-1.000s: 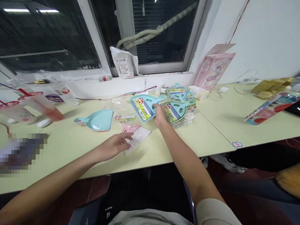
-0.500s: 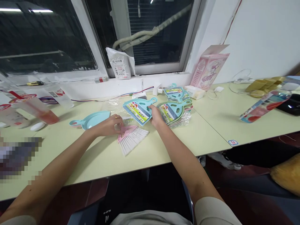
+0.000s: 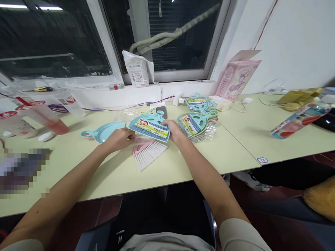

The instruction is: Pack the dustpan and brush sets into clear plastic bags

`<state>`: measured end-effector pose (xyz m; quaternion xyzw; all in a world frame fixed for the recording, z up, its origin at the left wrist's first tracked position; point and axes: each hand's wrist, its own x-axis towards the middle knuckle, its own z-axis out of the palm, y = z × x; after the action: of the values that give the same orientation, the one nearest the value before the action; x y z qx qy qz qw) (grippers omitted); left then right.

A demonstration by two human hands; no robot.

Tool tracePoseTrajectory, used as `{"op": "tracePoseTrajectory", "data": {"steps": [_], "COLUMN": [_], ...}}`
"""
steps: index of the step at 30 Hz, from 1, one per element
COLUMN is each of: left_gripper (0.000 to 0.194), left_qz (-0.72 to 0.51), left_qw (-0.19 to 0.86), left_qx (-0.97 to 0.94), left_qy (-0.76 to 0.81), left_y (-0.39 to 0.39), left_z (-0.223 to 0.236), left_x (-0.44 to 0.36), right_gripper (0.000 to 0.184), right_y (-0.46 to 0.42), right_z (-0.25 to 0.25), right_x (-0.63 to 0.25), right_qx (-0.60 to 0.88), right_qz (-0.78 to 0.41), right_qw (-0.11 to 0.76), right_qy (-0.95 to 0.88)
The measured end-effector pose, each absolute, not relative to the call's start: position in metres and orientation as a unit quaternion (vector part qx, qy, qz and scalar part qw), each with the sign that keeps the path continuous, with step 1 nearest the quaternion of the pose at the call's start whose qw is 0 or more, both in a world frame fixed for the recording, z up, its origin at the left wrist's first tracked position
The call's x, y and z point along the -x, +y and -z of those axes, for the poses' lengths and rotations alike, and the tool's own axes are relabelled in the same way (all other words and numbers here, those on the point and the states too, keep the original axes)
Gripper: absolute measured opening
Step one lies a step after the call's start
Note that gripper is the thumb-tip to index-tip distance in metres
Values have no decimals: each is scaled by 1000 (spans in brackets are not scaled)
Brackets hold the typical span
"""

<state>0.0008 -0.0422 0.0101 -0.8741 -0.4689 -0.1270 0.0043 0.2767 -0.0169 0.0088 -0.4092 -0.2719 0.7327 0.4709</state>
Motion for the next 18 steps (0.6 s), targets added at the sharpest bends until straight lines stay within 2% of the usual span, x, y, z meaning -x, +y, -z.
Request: {"op": "tracePoseTrajectory", "data": {"steps": [4, 9, 18], "left_gripper": [9, 30, 35], "left_qz": [138, 96, 140], "left_qw": [31, 16, 86], "left_qx": [837, 868, 860], "left_qy": [-529, -486, -484], "left_y": [-43, -52, -18], "left_z": [-19, -26, 11], "left_x": [-2, -6, -3], "right_gripper": [20, 16, 18], "right_y": [-23, -28, -29], "right_z": [-14, -12, -10], "right_x": [-275, -271, -273], "right_qx": [383, 384, 427], "right_qz": [-730, -727, -706], "right_qw": [439, 371, 286], "right_qy": [-356, -432, -487]}}
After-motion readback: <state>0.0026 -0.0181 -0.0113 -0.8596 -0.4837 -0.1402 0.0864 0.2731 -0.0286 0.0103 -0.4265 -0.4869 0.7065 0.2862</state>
